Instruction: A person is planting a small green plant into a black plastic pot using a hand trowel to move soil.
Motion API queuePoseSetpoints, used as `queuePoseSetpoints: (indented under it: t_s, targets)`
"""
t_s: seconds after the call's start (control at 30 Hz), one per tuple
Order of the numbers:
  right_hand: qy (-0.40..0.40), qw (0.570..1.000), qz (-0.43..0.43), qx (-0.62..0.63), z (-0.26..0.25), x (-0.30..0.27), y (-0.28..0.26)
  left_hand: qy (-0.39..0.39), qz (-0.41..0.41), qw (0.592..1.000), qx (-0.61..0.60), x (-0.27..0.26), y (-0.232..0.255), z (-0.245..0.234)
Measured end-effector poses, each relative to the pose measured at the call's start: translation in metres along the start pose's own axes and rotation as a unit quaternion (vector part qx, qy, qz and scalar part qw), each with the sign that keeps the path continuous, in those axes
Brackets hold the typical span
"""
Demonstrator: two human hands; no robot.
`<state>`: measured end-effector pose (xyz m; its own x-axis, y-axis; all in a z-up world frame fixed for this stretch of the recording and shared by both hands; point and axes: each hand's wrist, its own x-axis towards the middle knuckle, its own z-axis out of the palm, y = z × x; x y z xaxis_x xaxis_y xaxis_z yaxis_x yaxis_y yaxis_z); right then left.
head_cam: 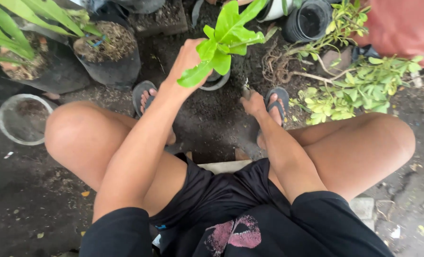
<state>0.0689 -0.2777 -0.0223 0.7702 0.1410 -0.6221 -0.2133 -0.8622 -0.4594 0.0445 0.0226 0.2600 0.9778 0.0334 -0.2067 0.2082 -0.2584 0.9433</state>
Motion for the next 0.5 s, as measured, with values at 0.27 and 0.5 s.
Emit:
queuePoseSetpoints:
  t_s: [0.27,0.5]
  targets:
    - [0.063,0.998,-0.013,-0.029,-0.042,-0.038,-0.036,-0.005,0.049,0.993,0.107,0.012,0.001,0.006]
    - [0.070,0.997,-0.038,-0.013,-0.061,-0.073,-0.100,0.013,0.108,0.977,0.182,0.027,-0.018,0.009]
